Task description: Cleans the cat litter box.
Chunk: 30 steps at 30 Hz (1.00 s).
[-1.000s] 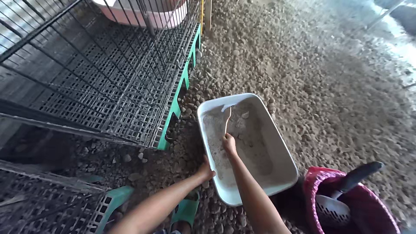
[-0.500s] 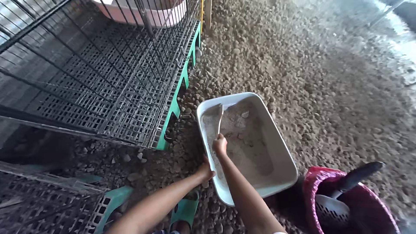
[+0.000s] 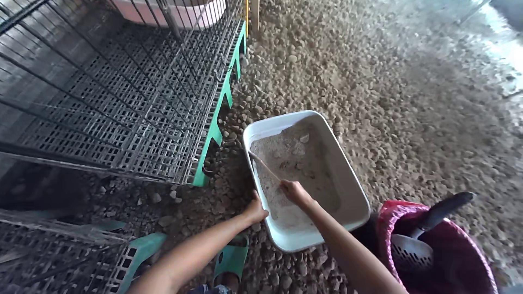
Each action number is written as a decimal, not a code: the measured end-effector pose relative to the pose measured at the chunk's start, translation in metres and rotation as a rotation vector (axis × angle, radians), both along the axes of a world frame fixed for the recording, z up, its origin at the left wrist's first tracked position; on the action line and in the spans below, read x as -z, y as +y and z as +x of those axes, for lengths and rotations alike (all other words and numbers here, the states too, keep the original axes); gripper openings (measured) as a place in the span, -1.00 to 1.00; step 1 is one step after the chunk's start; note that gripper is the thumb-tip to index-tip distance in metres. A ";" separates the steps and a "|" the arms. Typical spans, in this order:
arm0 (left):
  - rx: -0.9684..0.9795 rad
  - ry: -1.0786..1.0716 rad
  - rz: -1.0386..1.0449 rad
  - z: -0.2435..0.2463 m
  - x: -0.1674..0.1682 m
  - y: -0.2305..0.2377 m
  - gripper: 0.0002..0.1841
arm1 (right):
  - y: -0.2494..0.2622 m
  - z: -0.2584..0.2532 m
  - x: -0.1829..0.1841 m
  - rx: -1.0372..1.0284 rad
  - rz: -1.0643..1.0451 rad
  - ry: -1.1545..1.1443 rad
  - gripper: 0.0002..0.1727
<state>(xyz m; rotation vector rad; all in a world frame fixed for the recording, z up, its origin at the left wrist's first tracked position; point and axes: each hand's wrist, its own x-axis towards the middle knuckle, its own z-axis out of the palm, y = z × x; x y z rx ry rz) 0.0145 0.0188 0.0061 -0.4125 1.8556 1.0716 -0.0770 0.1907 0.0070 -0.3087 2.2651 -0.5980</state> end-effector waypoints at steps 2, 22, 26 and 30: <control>-0.004 0.019 0.005 -0.001 -0.001 0.000 0.21 | -0.035 -0.015 0.002 0.105 0.027 0.024 -0.63; -0.107 0.006 -0.015 -0.007 -0.038 -0.002 0.16 | -0.053 -0.023 0.008 0.807 -0.107 0.069 -0.59; -0.102 0.073 0.021 -0.003 -0.028 -0.002 0.13 | -0.080 -0.016 0.015 0.697 -0.121 0.100 -0.61; 0.044 0.166 0.000 0.001 -0.003 -0.007 -0.08 | -0.109 0.010 0.012 0.467 -0.110 0.040 -0.62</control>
